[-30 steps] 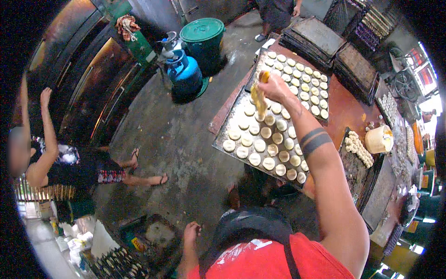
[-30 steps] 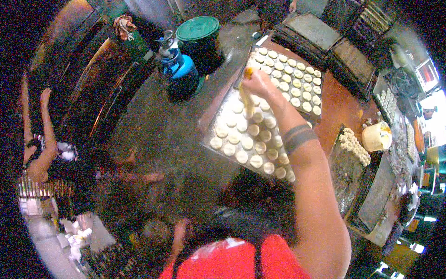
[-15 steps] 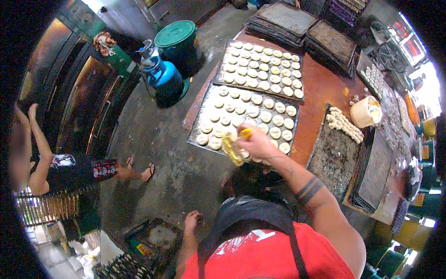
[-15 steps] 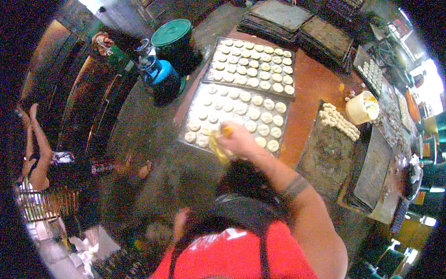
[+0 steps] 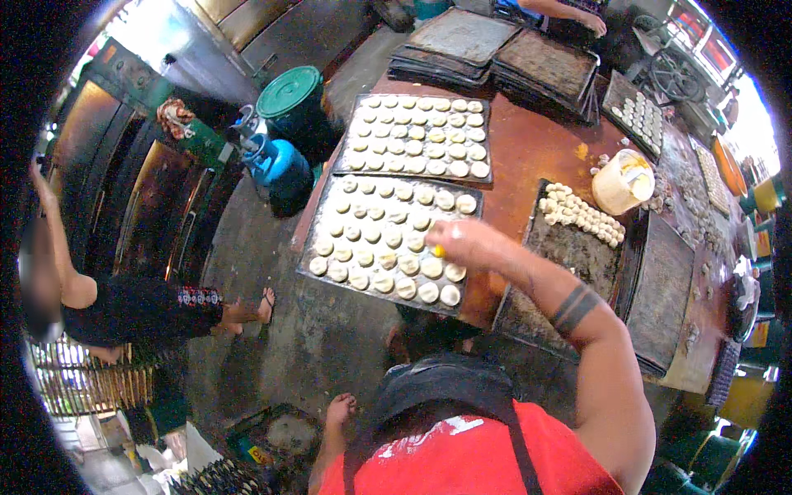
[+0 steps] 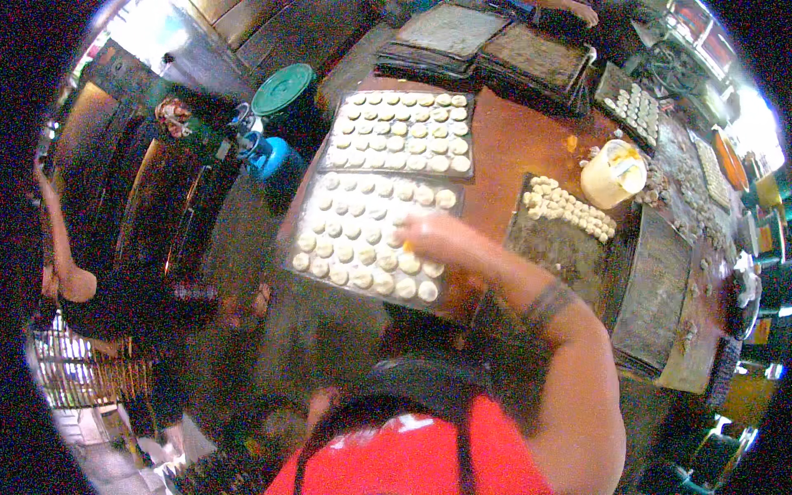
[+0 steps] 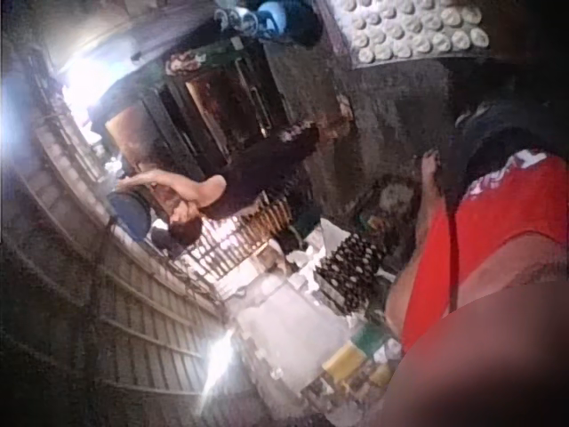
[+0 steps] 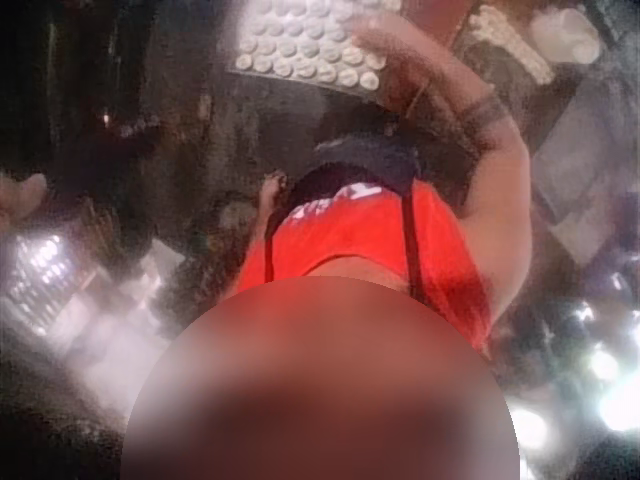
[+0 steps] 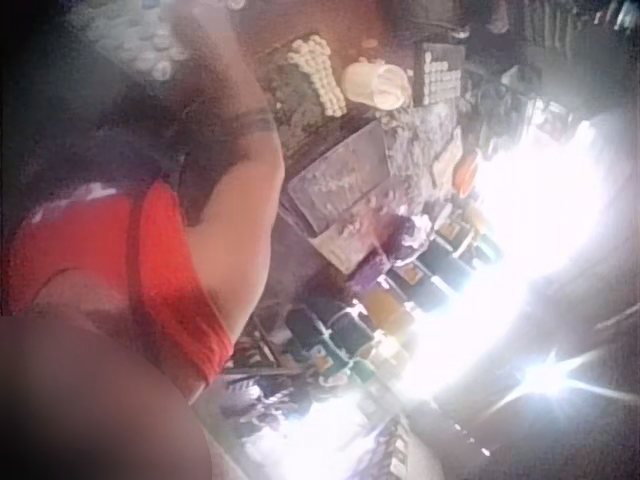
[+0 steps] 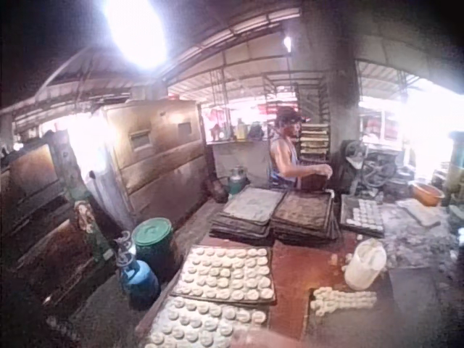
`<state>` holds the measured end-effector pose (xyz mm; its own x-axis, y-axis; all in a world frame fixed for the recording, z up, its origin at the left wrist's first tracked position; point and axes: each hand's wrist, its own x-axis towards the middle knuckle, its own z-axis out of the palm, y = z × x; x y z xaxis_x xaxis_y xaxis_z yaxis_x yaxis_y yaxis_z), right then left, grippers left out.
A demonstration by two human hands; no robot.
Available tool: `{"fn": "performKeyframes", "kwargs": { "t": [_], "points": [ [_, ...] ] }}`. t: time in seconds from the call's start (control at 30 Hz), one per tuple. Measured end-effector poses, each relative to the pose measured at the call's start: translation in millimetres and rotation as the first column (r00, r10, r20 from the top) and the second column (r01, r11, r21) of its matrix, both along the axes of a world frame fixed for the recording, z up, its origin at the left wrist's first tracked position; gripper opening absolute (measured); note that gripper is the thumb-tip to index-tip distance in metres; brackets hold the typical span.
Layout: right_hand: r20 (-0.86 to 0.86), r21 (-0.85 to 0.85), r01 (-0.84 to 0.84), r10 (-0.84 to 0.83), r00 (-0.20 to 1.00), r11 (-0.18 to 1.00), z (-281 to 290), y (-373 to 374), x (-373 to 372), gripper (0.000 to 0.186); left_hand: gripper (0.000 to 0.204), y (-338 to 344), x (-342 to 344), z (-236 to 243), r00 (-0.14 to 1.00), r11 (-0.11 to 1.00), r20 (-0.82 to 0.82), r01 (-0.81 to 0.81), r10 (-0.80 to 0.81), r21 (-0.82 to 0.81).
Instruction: The person glazes dough pieces on baking trays using a brush, places the trays onto a metal rack, and then shapes dough into balls by hand on a wooden table.
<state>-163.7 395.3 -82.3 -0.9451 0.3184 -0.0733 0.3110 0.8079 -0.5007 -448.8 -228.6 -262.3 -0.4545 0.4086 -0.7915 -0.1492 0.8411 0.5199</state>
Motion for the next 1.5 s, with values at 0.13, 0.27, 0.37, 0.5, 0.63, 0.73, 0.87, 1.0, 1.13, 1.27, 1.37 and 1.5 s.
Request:
{"fn": "performKeyframes", "kwargs": {
  "t": [0.13, 0.27, 0.37, 0.5, 0.63, 0.73, 0.87, 1.0, 1.13, 1.27, 1.37, 1.5],
  "points": [
    [-0.375, -0.109, 0.069, -0.105, 0.921, 0.992, 88, -10, 84, 0.026, 0.024, -39, 19, -12, 0.886, 0.880, 0.073, -0.463, 0.457, 0.109],
    [-0.487, -0.218, 0.861, -0.816, 0.312, 0.459, 112, 56, 242, 0.016, 0.019, -35, 24, 21, 0.714, 0.765, -0.274, 0.610, -0.644, -0.208],
    [-0.686, -0.177, 0.949, -0.724, 0.072, 0.262, 90, 123, 325, 0.011, 0.024, -55, 5, 26, 0.283, 0.448, -0.449, 0.834, -0.848, -0.321],
    [-0.600, -0.184, 0.955, -0.797, 0.077, 0.231, 16, 193, 396, 0.019, 0.031, -48, -20, 39, 0.125, 0.478, -0.666, 0.792, -0.735, -0.379],
    [-0.442, -0.035, 0.997, -0.895, 0.052, 0.075, -48, 216, 359, 0.036, 0.027, 28, -77, 97, 0.912, 0.968, -0.364, 0.235, -0.186, 0.094],
    [-0.597, 0.014, 0.994, -0.799, -0.081, -0.111, -37, 197, 470, 0.038, 0.025, 211, -61, 104, 0.982, 0.970, -0.187, 0.021, 0.025, 0.243],
    [-0.565, -0.135, 0.989, -0.816, -0.127, -0.060, -34, 104, 273, 0.033, 0.043, 271, -144, 135, 0.874, 0.899, -0.461, 0.070, 0.153, 0.432],
    [-0.038, -0.367, 0.914, -0.985, 0.170, 0.172, -81, -74, 138, 0.042, 0.053, 346, -160, 110, 0.939, 0.800, 0.104, -0.334, 0.328, 0.499],
    [0.291, -0.361, 0.928, -0.935, 0.203, 0.089, -69, -164, -14, 0.059, 0.040, 346, -206, 101, 0.726, 0.736, 0.568, -0.615, 0.388, 0.282],
    [0.246, -0.222, 0.974, -0.969, 0.011, -0.045, -65, -179, -18, 0.067, 0.045, 347, -195, 125, 0.784, 0.835, 0.616, -0.387, 0.075, 0.391],
    [0.224, -0.409, 0.893, -0.969, -0.103, -0.189, -63, -192, -14, 0.084, 0.063, 324, -213, 147, 0.599, 0.891, 0.795, -0.306, -0.094, 0.335],
    [0.314, -0.665, 0.653, -0.929, -0.194, -0.361, -63, -222, -48, 0.077, 0.080, 312, -245, 235, 0.625, 0.922, 0.739, -0.079, -0.251, 0.380]
  ]
}}
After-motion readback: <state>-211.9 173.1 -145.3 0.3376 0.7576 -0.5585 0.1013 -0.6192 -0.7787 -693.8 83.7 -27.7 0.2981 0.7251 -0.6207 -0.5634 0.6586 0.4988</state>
